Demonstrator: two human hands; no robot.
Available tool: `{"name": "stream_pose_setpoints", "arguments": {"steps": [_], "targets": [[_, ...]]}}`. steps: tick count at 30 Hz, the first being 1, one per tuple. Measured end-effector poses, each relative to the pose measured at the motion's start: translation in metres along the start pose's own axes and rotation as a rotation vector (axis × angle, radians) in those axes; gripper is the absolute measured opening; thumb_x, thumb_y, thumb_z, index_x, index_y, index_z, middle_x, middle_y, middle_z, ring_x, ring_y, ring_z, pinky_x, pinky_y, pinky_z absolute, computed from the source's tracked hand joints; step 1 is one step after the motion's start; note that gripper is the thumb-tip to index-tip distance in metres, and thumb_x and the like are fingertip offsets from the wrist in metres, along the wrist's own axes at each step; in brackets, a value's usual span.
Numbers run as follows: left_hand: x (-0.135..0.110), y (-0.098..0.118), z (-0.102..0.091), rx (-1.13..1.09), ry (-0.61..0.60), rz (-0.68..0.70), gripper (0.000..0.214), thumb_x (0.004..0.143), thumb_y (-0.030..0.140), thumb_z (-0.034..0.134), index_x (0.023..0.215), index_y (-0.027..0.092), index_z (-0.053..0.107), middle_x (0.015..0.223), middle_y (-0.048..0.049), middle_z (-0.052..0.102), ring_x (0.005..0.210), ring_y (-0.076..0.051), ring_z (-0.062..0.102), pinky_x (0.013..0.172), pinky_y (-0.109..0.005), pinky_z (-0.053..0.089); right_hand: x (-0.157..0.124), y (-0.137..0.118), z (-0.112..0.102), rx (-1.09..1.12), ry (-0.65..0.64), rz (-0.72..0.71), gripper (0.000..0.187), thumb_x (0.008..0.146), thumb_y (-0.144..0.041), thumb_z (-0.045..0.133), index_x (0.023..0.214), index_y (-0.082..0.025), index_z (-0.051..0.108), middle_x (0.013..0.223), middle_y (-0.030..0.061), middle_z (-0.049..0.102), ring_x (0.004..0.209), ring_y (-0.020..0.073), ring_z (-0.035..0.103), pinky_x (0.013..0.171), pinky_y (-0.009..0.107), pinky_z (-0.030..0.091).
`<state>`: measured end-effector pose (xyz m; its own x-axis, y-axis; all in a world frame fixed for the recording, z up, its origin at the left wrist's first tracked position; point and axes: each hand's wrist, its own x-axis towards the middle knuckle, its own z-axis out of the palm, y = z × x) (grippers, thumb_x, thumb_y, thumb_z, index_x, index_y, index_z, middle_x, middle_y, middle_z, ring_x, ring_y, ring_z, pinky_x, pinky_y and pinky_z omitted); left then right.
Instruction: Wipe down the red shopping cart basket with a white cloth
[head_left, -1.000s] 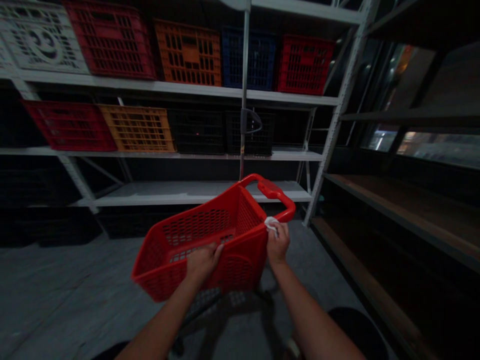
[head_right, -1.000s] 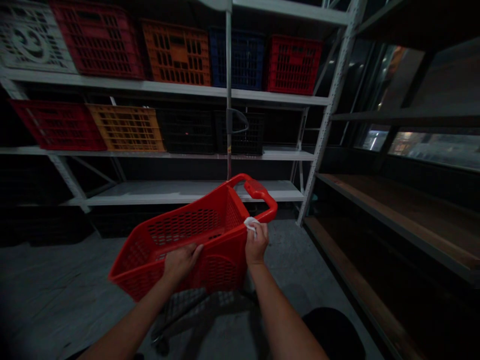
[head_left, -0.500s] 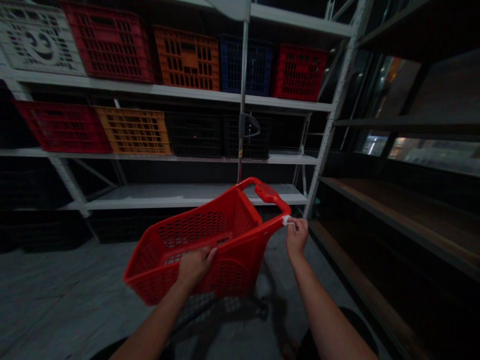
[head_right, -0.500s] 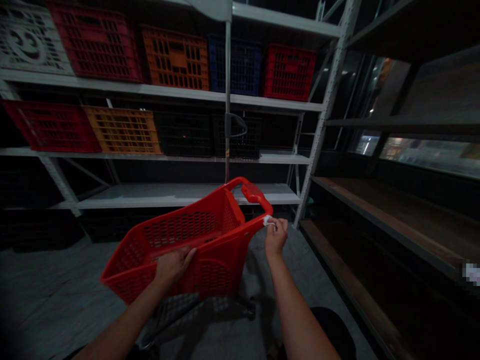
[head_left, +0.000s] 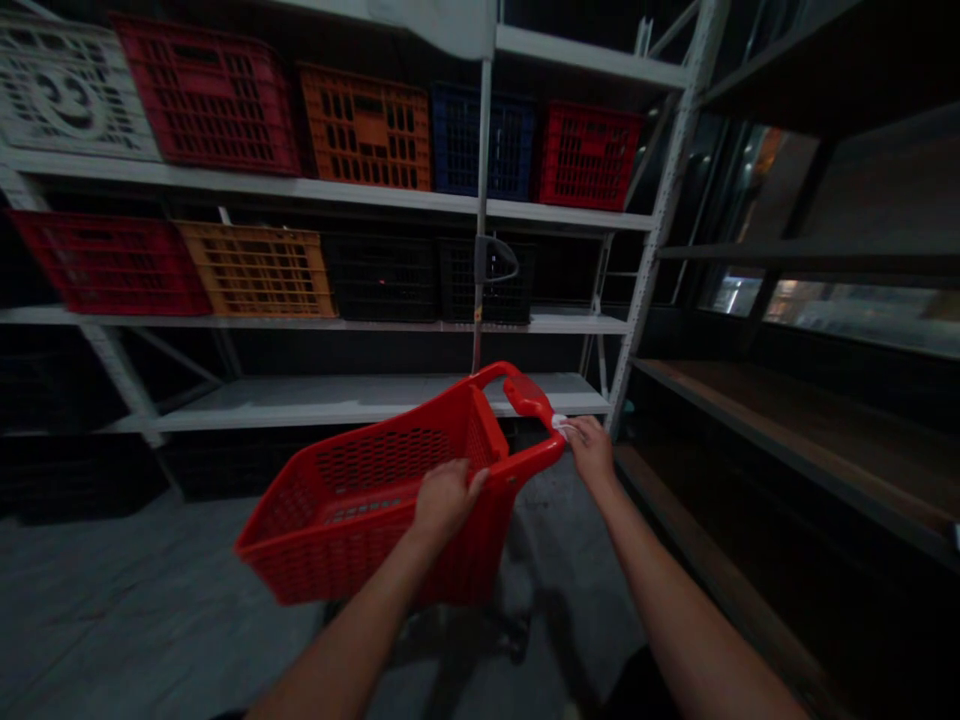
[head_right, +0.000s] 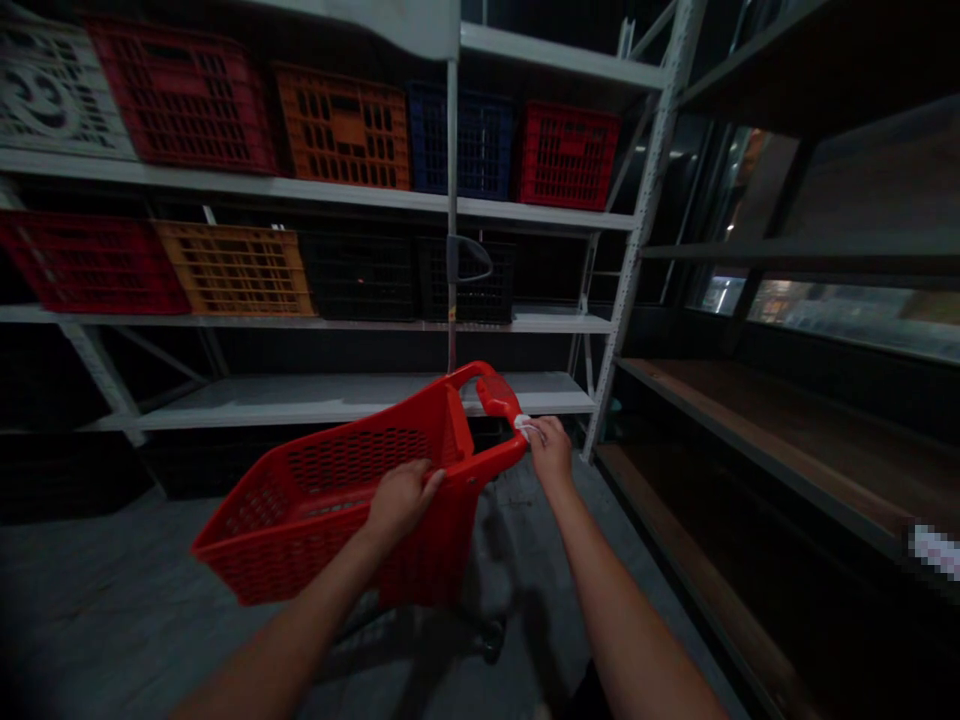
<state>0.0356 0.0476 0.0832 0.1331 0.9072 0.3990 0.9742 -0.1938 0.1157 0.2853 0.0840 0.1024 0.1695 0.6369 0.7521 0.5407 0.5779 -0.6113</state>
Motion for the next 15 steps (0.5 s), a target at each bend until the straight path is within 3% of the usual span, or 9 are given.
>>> {"name": "stream_pose_setpoints", "arguments": {"steps": [3,8,12,15], "targets": [[0.008,0.019,0.011,-0.002,-0.027,-0.019,0.061,0.080,0.061,0.016,0.084,0.019,0.059,0.076,-0.0084,0.066,0.073,-0.020,0.061,0.064,-0.029,0.041,0.011,-0.001,-0.014,0.059,-0.274,-0.059,0.016,0.075,-0.024,0.053,0.079,-0.019,0.067,0.081,0.0033,0.053,0.078,0.0161,0.053,0.073,0.028,0.043],[-0.001,0.012,0.018,0.038,-0.002,-0.049,0.067,0.077,0.066,0.013,0.081,0.018,0.060,0.074,-0.0106,0.066,0.071,-0.024,0.063,0.058,-0.028,0.041,0.050,-0.017,-0.018,-0.008,-0.804,-0.209,0.013,0.072,-0.020,0.056,0.076,-0.019,0.068,0.082,0.0021,0.053,0.079,0.0147,0.052,0.072,0.026,0.041],[-0.009,0.006,0.014,0.048,-0.030,-0.038,0.068,0.077,0.066,0.012,0.084,0.019,0.061,0.076,-0.0107,0.067,0.072,-0.025,0.063,0.058,-0.030,0.042,0.086,-0.031,0.009,-0.300,-0.945,-0.241,0.012,0.067,-0.015,0.058,0.073,-0.017,0.068,0.078,0.0012,0.057,0.071,0.0136,0.052,0.064,0.023,0.038],[-0.011,0.005,0.012,0.053,-0.060,-0.041,0.068,0.077,0.066,0.013,0.087,0.019,0.061,0.079,-0.0106,0.067,0.073,-0.024,0.063,0.060,-0.030,0.043,0.095,-0.041,0.021,-0.408,-1.058,-0.289,0.011,0.068,-0.016,0.057,0.073,-0.017,0.067,0.070,-0.0006,0.060,0.062,0.0122,0.051,0.059,0.022,0.035]]}}
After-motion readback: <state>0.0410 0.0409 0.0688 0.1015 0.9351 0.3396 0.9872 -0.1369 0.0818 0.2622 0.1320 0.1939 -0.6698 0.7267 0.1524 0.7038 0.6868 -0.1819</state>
